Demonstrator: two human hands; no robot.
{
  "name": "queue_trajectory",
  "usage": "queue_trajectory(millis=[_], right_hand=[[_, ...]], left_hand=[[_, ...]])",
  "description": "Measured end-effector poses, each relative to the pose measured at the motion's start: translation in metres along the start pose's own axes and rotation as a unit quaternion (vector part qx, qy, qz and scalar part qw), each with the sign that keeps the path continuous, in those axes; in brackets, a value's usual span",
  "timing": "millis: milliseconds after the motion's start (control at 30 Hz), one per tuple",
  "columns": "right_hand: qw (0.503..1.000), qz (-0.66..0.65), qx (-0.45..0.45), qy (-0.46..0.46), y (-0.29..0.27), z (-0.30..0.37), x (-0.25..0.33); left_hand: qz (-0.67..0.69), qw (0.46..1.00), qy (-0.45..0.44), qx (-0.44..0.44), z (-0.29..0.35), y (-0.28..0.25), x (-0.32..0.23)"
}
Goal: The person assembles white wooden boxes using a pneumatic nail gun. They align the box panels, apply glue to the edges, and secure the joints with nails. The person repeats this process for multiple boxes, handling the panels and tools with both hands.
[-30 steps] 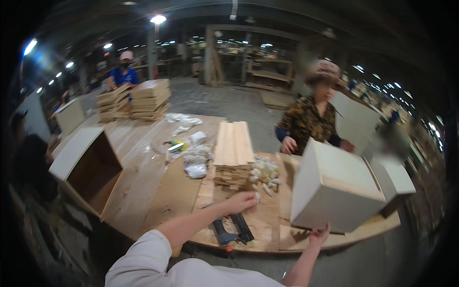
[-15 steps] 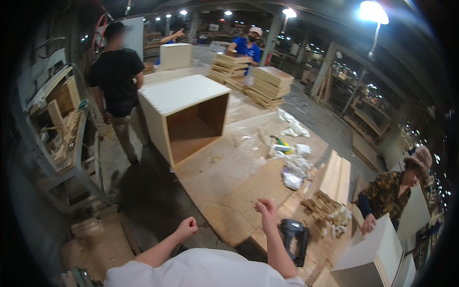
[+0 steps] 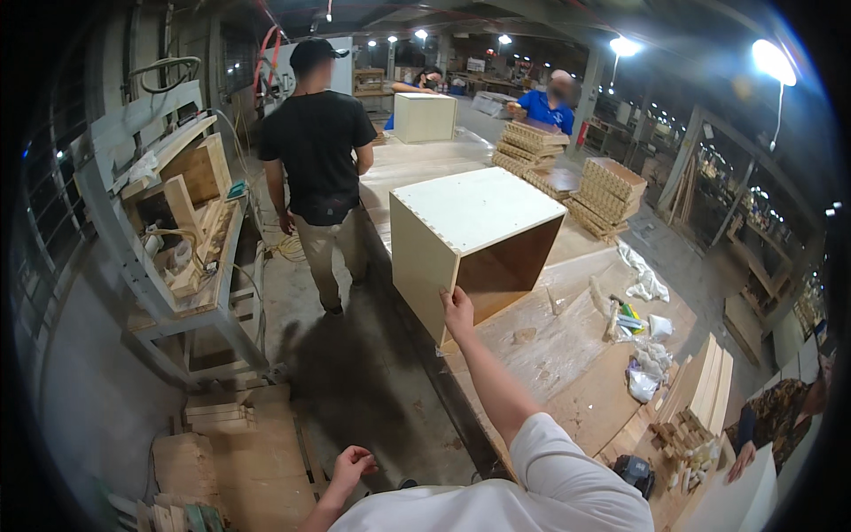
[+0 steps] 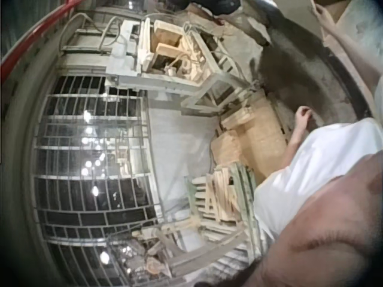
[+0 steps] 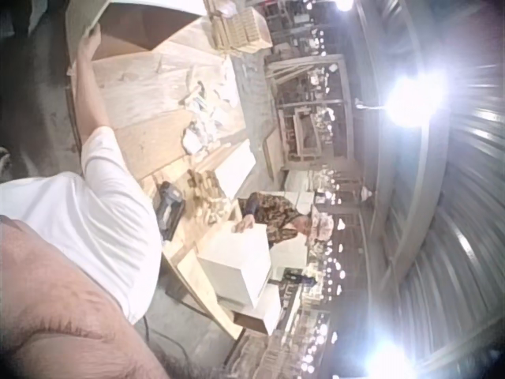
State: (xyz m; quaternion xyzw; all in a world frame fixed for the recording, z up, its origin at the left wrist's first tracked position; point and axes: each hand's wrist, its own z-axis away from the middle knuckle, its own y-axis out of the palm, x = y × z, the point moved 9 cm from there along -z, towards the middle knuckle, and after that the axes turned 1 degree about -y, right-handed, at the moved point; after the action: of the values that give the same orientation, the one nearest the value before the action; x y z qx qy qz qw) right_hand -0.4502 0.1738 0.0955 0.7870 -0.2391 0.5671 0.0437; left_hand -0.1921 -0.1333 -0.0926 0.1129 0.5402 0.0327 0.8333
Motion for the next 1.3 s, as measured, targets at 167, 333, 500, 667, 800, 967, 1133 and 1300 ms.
queue_trajectory(millis=[167, 333, 500, 667, 800, 967, 1133, 1300], right_hand=[[0.991, 0.126, 0.017, 0.038, -0.023, 0.012, 0.001], [0.996, -0.027, -0.088, -0.004, -0.17, 0.044, -0.002], [0.995, 0.035, -0.087, 0.041, -0.294, 0.13, 0.003], [0.993, -0.019, -0.099, 0.068, -0.354, 0.243, 0.017], [0.98, 0.001, -0.168, 0.11, -0.424, 0.313, 0.014], [0.846, 0.417, -0.24, 0.232, -0.526, 0.393, -0.005], [0.799, 0.451, -0.13, 0.377, -0.517, 0.438, -0.06], [0.795, 0.47, -0.179, 0.339, -0.517, 0.442, -0.091]], left_hand=[[-0.01, 0.999, 0.02, -0.046, -0.014, -0.017, 0.002], [-0.139, 0.982, 0.126, -0.024, -0.052, 0.042, -0.04], [-0.273, 0.914, 0.298, 0.035, -0.053, 0.163, -0.109], [-0.253, 0.883, 0.366, 0.147, -0.037, 0.254, -0.098], [-0.137, 0.926, 0.318, 0.147, -0.004, 0.288, -0.067], [-0.088, 0.92, 0.363, 0.121, 0.008, 0.292, -0.057], [-0.124, 0.9, 0.398, 0.131, 0.006, 0.286, -0.051], [-0.149, 0.909, 0.365, 0.134, 0.001, 0.284, -0.052]])
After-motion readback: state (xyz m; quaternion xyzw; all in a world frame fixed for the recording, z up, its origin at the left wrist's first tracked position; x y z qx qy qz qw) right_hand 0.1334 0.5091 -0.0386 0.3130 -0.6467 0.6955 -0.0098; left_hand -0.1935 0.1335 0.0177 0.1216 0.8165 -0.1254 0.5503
